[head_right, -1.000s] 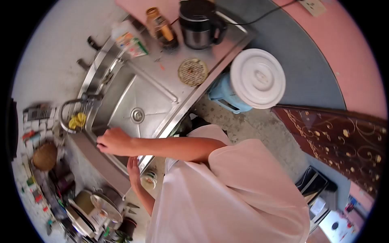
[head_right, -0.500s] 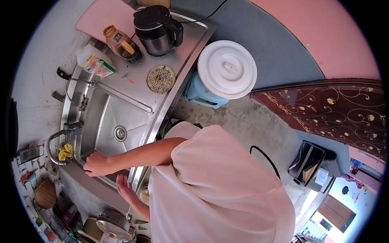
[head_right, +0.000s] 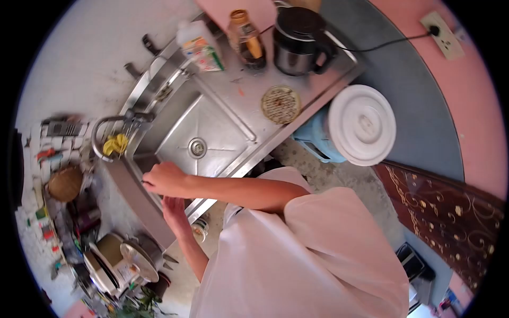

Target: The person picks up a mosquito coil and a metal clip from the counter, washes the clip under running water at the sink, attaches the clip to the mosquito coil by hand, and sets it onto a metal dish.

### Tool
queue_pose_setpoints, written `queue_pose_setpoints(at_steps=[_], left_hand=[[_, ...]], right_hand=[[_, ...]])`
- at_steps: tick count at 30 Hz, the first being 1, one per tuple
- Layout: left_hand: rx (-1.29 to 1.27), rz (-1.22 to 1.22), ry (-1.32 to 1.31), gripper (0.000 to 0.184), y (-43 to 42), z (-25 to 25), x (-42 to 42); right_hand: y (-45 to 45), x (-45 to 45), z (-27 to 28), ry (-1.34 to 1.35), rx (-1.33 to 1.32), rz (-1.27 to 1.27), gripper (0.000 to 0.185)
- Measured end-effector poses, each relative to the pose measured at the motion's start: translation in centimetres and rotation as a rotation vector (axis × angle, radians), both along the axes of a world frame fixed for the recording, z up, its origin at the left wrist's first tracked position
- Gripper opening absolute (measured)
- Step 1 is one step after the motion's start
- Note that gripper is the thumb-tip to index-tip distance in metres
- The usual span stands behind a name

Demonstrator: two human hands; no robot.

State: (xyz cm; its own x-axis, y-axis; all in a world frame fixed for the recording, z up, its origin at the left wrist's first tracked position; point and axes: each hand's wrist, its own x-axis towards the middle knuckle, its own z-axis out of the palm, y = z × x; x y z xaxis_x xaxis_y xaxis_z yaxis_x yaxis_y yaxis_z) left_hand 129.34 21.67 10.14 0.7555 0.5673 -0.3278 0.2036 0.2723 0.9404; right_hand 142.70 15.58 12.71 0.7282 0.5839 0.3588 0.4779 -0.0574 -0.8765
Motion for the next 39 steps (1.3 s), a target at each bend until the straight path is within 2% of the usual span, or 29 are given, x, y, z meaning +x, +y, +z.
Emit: queue_pose_setpoints(at_steps=[2,3,5,7,9,12,15,18,21,23,24,25,27,29,33,39], left_hand=[[0.056,0.025,-0.017,0.045,-0.5,0.7,0.3],[0.013,0.115,-0.001,0.042,-0.6,0.8,0.1],[-0.008,0.136,-0.015,0.039,-0.8,0.7,-0.2],[-0.002,0.191,-0.071,0.031,-1.7,1.5,0.0],[0.081,0.203,-0.057,0.023,-2.2,2.3,-0.2],[0.103,0.245,-0.142,0.015,-3.8,4.8,-0.1],[0.095,0.294,-0.189,0.010,-5.2,7.0,-0.4],[0.162,0.291,-0.237,0.010,-6.2,8.3,-0.5],[0.207,0.271,-0.294,0.010,-6.8,8.9,-0.5],[0.270,0.214,-0.347,0.011,-7.3,9.6,-0.6],[0.307,0.186,-0.357,0.014,-7.3,9.6,-0.8],[0.437,0.179,-0.307,0.027,-7.5,10.2,-0.5],[0.406,0.134,-0.366,0.011,-7.6,11.0,-1.0],[0.420,0.117,-0.378,0.010,-7.8,12.1,-0.9],[0.512,0.079,-0.506,0.019,-7.7,10.8,-1.3],[0.538,0.071,-0.458,0.026,-8.0,12.0,-1.6]], right_hand=[[-0.7,-0.1,0.4,0.021,-0.060,0.029,0.026],[-0.7,0.0,0.3,0.014,-0.007,0.051,0.025],[-1.7,-0.2,1.7,0.008,-0.095,0.074,0.024],[-2.5,-0.4,3.0,0.006,-0.067,0.107,0.018],[-2.9,-0.9,3.5,-0.029,0.014,0.119,0.020],[-4.6,-1.5,6.2,-0.044,0.014,0.192,0.011],[-5.8,-1.9,8.1,-0.142,0.092,0.206,0.010],[-6.9,-1.4,9.7,-0.225,0.118,0.273,0.009],[-7.9,-0.8,11.3,-0.276,0.140,0.231,0.012],[-9.0,-0.5,13.2,-0.337,0.069,0.268,0.015],[-9.4,-0.4,13.9,-0.330,0.078,0.335,0.015],[-9.8,-0.5,14.1,-0.321,0.088,0.403,0.016],[-10.6,-0.7,14.3,-0.335,0.125,0.439,0.019],[-11.2,-1.0,14.7,-0.391,0.203,0.455,0.021],[-11.7,-1.5,15.0,-0.465,0.231,0.415,0.015],[-12.2,-1.5,15.5,-0.491,0.250,0.437,0.013]])
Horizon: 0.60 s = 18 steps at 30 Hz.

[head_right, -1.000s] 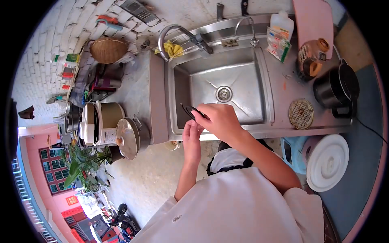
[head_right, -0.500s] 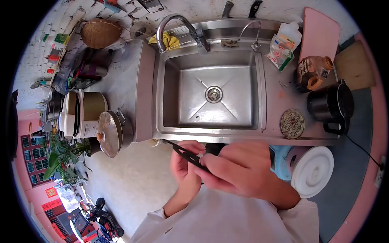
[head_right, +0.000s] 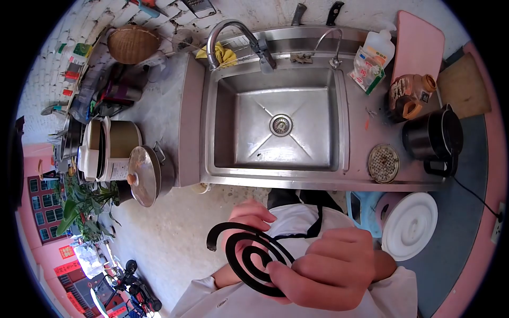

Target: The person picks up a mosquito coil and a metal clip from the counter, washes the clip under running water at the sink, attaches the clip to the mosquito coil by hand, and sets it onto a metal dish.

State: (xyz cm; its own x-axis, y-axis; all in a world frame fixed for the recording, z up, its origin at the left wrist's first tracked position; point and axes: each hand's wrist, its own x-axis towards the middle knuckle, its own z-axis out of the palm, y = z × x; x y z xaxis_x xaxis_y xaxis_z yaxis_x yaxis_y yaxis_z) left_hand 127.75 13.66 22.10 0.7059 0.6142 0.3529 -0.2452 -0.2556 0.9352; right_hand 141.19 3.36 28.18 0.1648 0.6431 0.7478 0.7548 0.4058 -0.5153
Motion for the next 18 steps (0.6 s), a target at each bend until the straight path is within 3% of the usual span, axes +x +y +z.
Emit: queue_pose_setpoints(at_steps=[18], left_hand=[[0.019,0.010,-0.007,0.028,-0.60,0.29,0.78]], right_hand=[[-0.91,0.08,-0.01,0.057,-0.034,-0.008,0.015]])
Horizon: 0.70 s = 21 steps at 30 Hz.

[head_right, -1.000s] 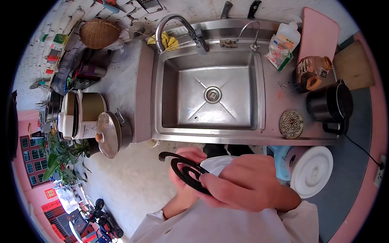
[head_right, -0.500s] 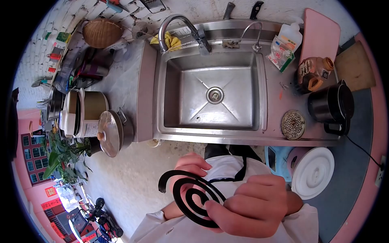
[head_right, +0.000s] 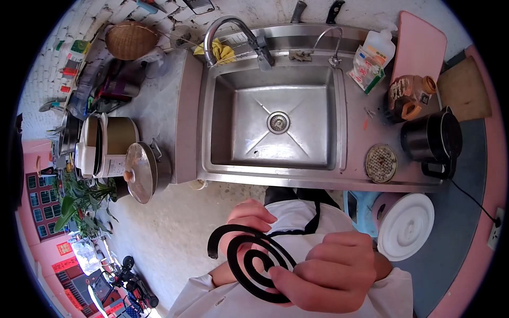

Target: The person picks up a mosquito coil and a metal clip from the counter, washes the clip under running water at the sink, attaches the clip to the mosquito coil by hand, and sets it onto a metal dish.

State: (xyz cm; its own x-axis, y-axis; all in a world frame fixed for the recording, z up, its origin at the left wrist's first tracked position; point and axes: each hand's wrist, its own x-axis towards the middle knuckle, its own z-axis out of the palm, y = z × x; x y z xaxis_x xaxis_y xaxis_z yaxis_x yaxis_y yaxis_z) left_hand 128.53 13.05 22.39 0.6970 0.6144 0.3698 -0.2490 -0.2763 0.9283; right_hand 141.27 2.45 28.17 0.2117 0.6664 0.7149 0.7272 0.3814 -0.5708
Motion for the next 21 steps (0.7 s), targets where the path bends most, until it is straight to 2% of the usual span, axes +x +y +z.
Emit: queue_pose_setpoints(at_steps=[8,21], left_hand=[[0.049,-0.039,-0.006,0.028,0.35,0.07,0.04],[0.066,-0.041,-0.023,0.028,0.85,0.21,-0.08]], right_hand=[[-0.06,-0.28,-0.08,-0.012,0.010,-0.067,0.016],[0.22,-0.42,-0.12,0.007,0.029,-0.022,0.018]])
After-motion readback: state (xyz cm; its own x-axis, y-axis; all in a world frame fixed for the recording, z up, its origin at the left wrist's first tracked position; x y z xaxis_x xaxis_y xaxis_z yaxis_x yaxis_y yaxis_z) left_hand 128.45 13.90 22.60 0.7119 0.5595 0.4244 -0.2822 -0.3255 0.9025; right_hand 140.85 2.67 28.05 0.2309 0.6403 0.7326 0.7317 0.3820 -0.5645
